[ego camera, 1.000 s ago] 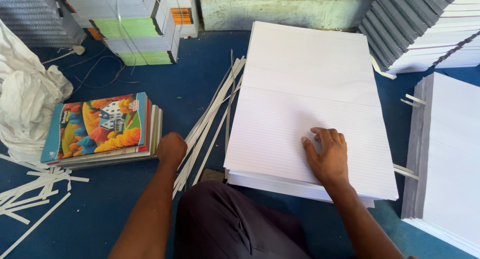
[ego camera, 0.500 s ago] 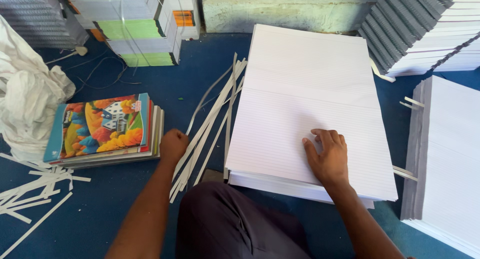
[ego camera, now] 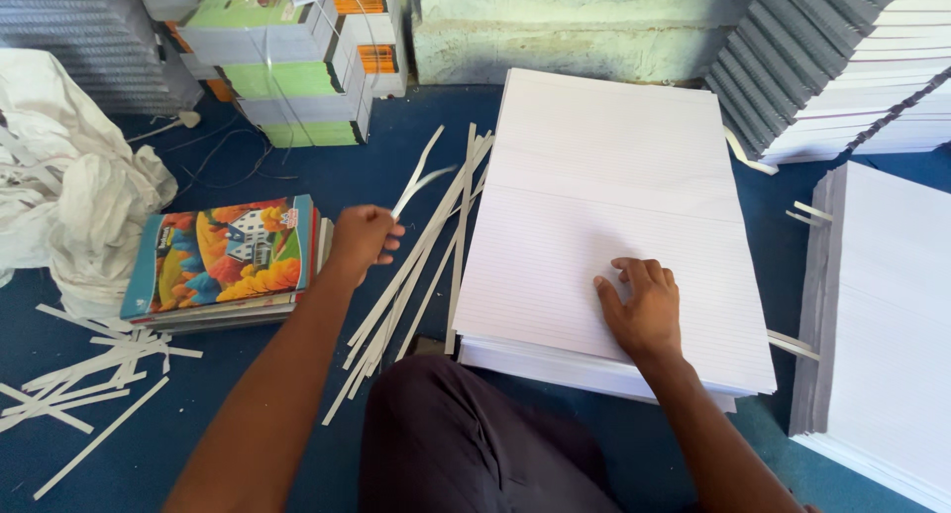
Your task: The person aligns and stacks lined paper sheets, then secures them with rubber bands. They fold the stack in half and flip through the pages to check alignment.
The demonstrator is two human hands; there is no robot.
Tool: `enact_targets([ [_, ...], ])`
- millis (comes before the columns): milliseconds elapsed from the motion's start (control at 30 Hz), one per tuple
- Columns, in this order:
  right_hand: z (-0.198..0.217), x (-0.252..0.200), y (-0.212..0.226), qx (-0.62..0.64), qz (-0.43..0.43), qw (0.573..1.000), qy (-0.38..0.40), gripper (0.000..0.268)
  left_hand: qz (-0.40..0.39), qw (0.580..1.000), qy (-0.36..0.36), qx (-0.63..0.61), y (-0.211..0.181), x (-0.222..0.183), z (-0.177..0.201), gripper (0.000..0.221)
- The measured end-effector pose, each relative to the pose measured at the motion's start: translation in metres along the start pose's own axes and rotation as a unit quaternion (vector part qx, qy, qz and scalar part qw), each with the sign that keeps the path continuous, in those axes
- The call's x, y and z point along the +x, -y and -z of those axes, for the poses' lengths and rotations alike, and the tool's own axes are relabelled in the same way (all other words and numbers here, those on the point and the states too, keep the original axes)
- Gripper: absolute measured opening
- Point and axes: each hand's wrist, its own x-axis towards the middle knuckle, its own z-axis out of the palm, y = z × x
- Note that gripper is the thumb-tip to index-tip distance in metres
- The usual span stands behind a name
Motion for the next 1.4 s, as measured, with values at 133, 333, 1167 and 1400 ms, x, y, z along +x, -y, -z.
enact_targets([
  [133, -0.002, 0.001, -0.004, 0.009, 0.006, 1.000, -0.004, 0.035, -0.086, 0.995, -0.012, 0.045, -0.043, -0.015, -0.004, 0.019],
  [333, 0.003, 0.007, -0.005, 0.027, -0.024, 0.999, 0.031, 0.034, -0.163, 0.986, 0.010, 0.045, -0.103, -0.041, -0.013, 0.022],
  [1167, 0.150, 0.066, 0.007, 0.634, -0.207, 0.743, 0.046, 0.048, -0.348, 0.897, 0.258, 0.082, -0.213, -0.135, -0.170, 0.020],
  [1400, 0.181, 0.047, -0.067, 0.677, -0.207, 0.704, -0.052, 0.017, -0.364, 0.868, 0.326, 0.090, -0.214, -0.150, -0.229, 0.018],
])
